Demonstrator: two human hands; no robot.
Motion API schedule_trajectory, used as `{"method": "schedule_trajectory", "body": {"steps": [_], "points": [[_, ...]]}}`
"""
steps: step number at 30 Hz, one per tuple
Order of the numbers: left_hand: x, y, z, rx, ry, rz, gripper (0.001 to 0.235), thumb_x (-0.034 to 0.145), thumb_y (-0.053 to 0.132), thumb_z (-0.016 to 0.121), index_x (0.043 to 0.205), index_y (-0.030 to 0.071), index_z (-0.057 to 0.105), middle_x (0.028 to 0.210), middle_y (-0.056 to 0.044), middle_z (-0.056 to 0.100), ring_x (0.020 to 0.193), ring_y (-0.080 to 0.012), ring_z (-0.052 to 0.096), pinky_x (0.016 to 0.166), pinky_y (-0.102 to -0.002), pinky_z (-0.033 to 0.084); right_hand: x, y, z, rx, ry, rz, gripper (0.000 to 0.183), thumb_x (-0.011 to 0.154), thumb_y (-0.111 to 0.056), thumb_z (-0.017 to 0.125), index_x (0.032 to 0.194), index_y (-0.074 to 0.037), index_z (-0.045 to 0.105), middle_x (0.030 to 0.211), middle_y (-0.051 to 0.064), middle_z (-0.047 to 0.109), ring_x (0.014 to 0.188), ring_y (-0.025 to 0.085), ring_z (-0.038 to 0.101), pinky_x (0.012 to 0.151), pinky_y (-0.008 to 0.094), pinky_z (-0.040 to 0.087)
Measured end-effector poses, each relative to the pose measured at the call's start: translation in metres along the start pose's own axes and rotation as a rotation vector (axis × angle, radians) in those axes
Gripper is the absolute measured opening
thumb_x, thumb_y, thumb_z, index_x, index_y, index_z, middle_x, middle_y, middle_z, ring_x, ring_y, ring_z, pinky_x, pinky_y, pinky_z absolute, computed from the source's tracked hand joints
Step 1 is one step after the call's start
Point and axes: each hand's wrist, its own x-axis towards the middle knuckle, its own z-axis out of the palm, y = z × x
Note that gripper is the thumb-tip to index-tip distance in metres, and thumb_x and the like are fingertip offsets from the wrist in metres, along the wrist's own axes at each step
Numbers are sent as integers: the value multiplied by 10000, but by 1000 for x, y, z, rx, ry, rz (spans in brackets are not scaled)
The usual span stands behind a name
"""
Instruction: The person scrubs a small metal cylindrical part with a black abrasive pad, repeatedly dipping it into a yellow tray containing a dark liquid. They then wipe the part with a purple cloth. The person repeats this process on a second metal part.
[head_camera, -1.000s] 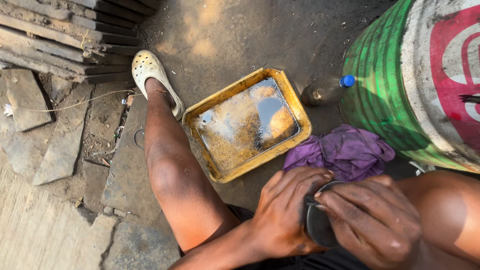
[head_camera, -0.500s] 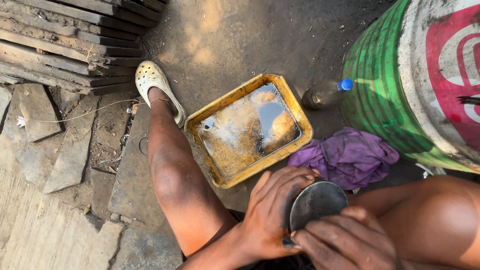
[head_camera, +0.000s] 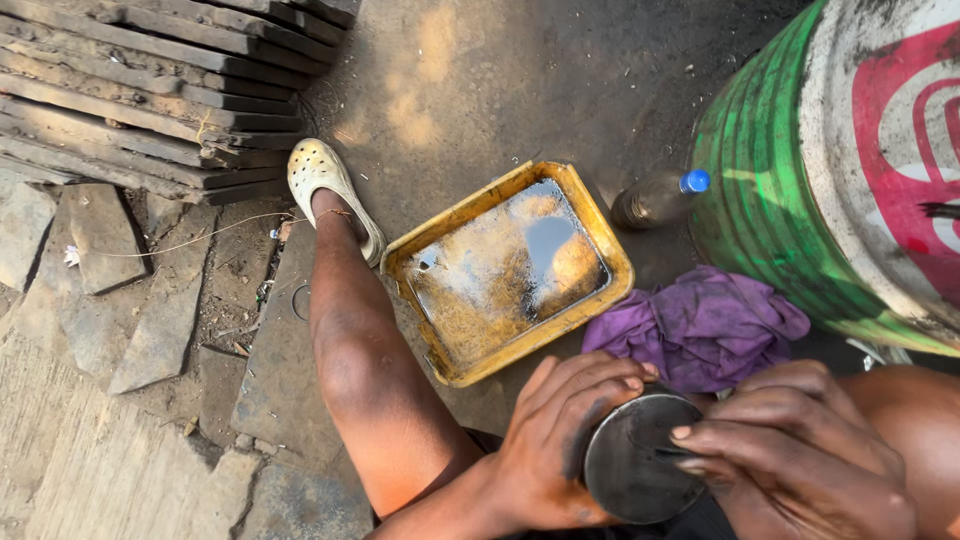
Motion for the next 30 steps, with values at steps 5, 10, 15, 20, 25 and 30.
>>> {"method": "schedule_trajectory", "body": {"steps": [5,10,15,20,25,30], "points": [[7,6,20,-142,150,-36,942,795,433,922,1496,58,416,1415,-128,578,1305,-295,608,1107,-403,476,-23,10,25,763,230,435,201,1079,-209,663,1068,-12,629,1046,89,634,1098,221,630,1116,417,502],[3,16,39,-243,126,-122,980,811,458,875,1534,35,367,1539,-199,480,1476,-393,511,1162,-509,427,-27,17,28,1126,320,624,237,1052,-185,661,1160,-15,536,1062,105,510,1069,249,520,985,415,444],[-10,2,22,-81,-129,-60,909,862,487,802,1496,13,354,1709,-308,292,1643,-494,271,1271,-606,256,-25,14,16,1015,174,456,235,1086,-249,654,1103,-42,545,1001,87,494,995,210,510,972,406,467],[-2,-3,14,-271,-176,-38,851,882,477,772,1491,22,387,1731,-308,350,1595,-407,401,1229,-502,337,-34,11,16,1147,120,458,235,1069,-239,678,1087,-47,543,1007,107,496,981,247,532,912,419,468],[16,6,1,-241,-97,-29,979,748,408,778,1478,-97,364,1607,-367,317,1512,-519,359,1242,-563,327,-14,-1,17,999,118,362,202,1093,-234,661,1056,-62,560,961,73,529,928,208,542,945,378,455],[30,9,-6,-106,-46,70,824,775,448,812,1402,-14,541,1385,-179,624,1339,-350,643,1208,-475,480,23,-17,5,145,96,-5,161,895,-210,709,981,-107,619,895,21,613,905,185,604,870,349,493]]}}
